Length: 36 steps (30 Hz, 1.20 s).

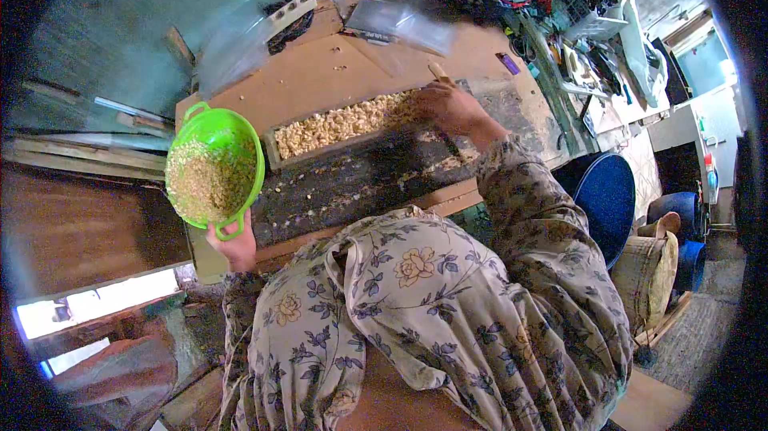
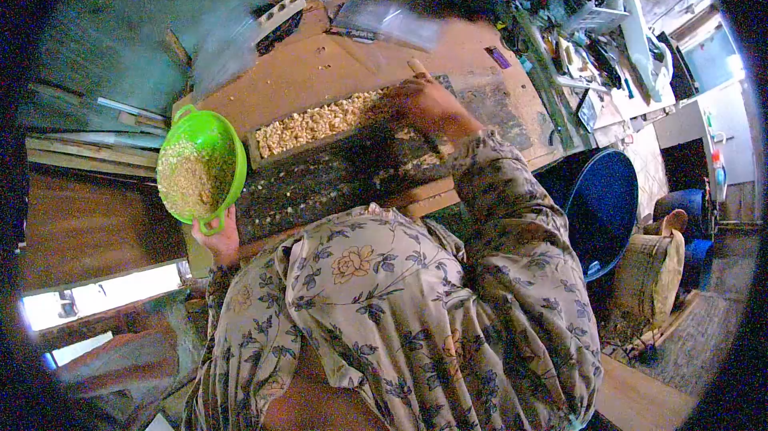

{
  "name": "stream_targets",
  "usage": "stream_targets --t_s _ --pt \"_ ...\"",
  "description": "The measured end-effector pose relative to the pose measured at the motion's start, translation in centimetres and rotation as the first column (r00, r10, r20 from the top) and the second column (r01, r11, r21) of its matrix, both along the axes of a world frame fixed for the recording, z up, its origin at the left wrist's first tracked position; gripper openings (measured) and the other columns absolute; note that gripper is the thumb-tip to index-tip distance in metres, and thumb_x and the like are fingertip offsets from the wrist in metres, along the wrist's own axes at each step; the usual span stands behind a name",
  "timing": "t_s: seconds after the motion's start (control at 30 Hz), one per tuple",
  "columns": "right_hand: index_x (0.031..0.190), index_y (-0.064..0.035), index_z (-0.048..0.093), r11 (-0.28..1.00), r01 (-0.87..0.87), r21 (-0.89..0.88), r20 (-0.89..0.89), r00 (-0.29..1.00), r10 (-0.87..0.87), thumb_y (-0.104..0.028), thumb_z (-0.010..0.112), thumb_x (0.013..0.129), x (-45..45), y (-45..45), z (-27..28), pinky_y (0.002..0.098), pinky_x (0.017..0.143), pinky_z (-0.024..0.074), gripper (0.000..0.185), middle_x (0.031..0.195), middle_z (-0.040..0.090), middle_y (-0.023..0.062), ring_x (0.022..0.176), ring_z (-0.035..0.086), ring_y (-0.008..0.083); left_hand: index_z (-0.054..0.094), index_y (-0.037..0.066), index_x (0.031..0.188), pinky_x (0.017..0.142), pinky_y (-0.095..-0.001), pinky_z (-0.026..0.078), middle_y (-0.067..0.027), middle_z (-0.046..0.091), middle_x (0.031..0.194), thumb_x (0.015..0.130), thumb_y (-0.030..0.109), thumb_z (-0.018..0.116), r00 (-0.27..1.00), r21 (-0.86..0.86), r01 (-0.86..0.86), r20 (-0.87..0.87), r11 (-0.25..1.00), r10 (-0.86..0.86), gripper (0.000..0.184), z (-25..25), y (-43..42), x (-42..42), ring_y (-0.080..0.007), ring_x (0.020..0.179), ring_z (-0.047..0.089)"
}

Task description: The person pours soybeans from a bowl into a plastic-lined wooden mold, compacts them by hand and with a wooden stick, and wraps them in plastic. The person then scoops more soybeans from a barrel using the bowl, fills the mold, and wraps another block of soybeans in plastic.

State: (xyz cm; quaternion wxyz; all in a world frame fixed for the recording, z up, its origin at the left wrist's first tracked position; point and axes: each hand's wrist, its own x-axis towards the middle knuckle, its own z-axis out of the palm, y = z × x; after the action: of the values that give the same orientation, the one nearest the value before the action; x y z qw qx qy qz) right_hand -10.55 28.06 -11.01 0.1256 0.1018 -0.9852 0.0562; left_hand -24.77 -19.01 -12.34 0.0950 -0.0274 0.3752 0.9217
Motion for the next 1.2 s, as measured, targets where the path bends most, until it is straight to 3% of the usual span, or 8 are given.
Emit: stream_targets --t_s 0.27,0.37,0.47,0.57,0.7,0.73,0.8,1.2 --pt "0.092 -0.0032 0.057 0.952 0.171 -0.252 0.005 0.984 -0.175 -0.016 0.049 0.073 1.0 2.0 0.7 0.0399 0.076 0.0411 0.024 0.089 0.058 0.0128 0.083 0.055 0.0283 0.031 0.014 0.125 0.092 -0.0475 0.031 -0.0068 0.041 0.123 0.071 0.045 0.052 0.999 -0.022 0.01 -0.05 1.0 -0.011 0.066 0.6 0.6 0.5 -0.0274 0.112 0.038" --pt "0.086 -0.0045 0.058 0.976 0.206 0.065 0.166 0.963 -0.214 -0.01 0.056 0.067 0.4 1.6 -1.2 0.0383 0.08 0.0402 0.02 0.086 0.057 0.011 0.087 0.053 0.0289 0.031 0.014 0.126 0.093 -0.0466 0.031 -0.0065 0.041 0.122 0.072 0.045 0.051 0.997 -0.034 0.055 -0.06 0.998 -0.057 0.066 0.7 0.5 0.4 -0.0272 0.112 0.038" --pt "0.078 -0.005 0.056 0.911 0.286 -0.297 0.088 0.958 -0.272 -0.009 0.054 0.067 0.3 1.2 -1.4 0.0377 0.078 0.0414 0.012 0.082 0.056 0.0104 0.084 0.053 0.0293 0.031 0.014 0.126 0.093 -0.0464 0.03 -0.0073 0.04 0.123 0.072 0.044 0.051 0.999 -0.031 0.026 -0.021 0.999 -0.026 0.065 0.8 0.7 0.6 -0.0277 0.112 0.039" --pt "0.083 -0.0064 0.058 0.884 0.342 -0.319 -0.052 0.925 -0.376 -0.018 0.048 0.076 0.6 -0.2 1.7 0.0408 0.077 0.0421 0.017 0.098 0.053 0.0165 0.088 0.052 0.0341 0.031 0.014 0.125 0.093 -0.0467 0.03 -0.0087 0.04 0.123 0.071 0.044 0.051 0.997 -0.011 0.049 -0.058 0.999 -0.05 0.065 0.9 0.7 0.2 -0.0283 0.111 0.039" --pt "0.09 -0.0097 0.059 0.988 0.092 -0.125 -0.277 0.953 -0.124 -0.014 0.052 0.073 0.7 0.1 -0.7 0.0418 0.076 0.0424 0.019 0.096 0.054 0.0135 0.088 0.051 0.0353 0.033 0.013 0.124 0.094 -0.047 0.03 -0.0104 0.04 0.122 0.067 0.045 0.053 0.995 -0.02 0.051 0.082 0.998 -0.05 0.069 2.6 0.4 -0.2 -0.0295 0.109 0.04" --pt "0.091 -0.0102 0.059 0.749 0.274 -0.603 -0.072 0.917 -0.393 -0.015 0.053 0.072 0.7 -0.1 0.0 0.042 0.075 0.0428 0.02 0.095 0.054 0.0132 0.088 0.051 0.0358 0.033 0.012 0.124 0.094 -0.0474 0.03 -0.0107 0.04 0.121 0.067 0.045 0.053 0.988 -0.03 0.028 0.155 0.999 -0.023 0.07 3.2 0.4 -0.1 -0.0301 0.109 0.04" --pt "0.094 -0.0106 0.057 0.652 0.557 -0.514 0.044 0.776 -0.629 -0.015 0.056 0.07 2.9 -1.4 3.0 0.043 0.072 0.0433 0.024 0.092 0.054 0.0144 0.086 0.05 0.0376 0.033 0.012 0.124 0.093 -0.0477 0.03 -0.0108 0.04 0.122 0.066 0.045 0.053 0.982 -0.037 -0.015 0.187 0.999 0.022 0.07 4.7 0.4 -0.1 -0.0304 0.109 0.04" --pt "0.099 -0.0113 0.057 0.525 0.78 -0.34 0.237 0.611 -0.755 -0.02 0.056 0.073 4.6 -0.3 0.2 0.0423 0.072 0.0446 0.027 0.09 0.053 0.019 0.083 0.053 0.0364 0.033 0.015 0.126 0.09 -0.0551 0.029 -0.0083 0.037 0.125 0.066 0.041 0.054 0.999 -0.149 0.024 -0.023 0.989 -0.028 0.069 11.7 5.6 0.1 -0.0311 0.114 0.036"
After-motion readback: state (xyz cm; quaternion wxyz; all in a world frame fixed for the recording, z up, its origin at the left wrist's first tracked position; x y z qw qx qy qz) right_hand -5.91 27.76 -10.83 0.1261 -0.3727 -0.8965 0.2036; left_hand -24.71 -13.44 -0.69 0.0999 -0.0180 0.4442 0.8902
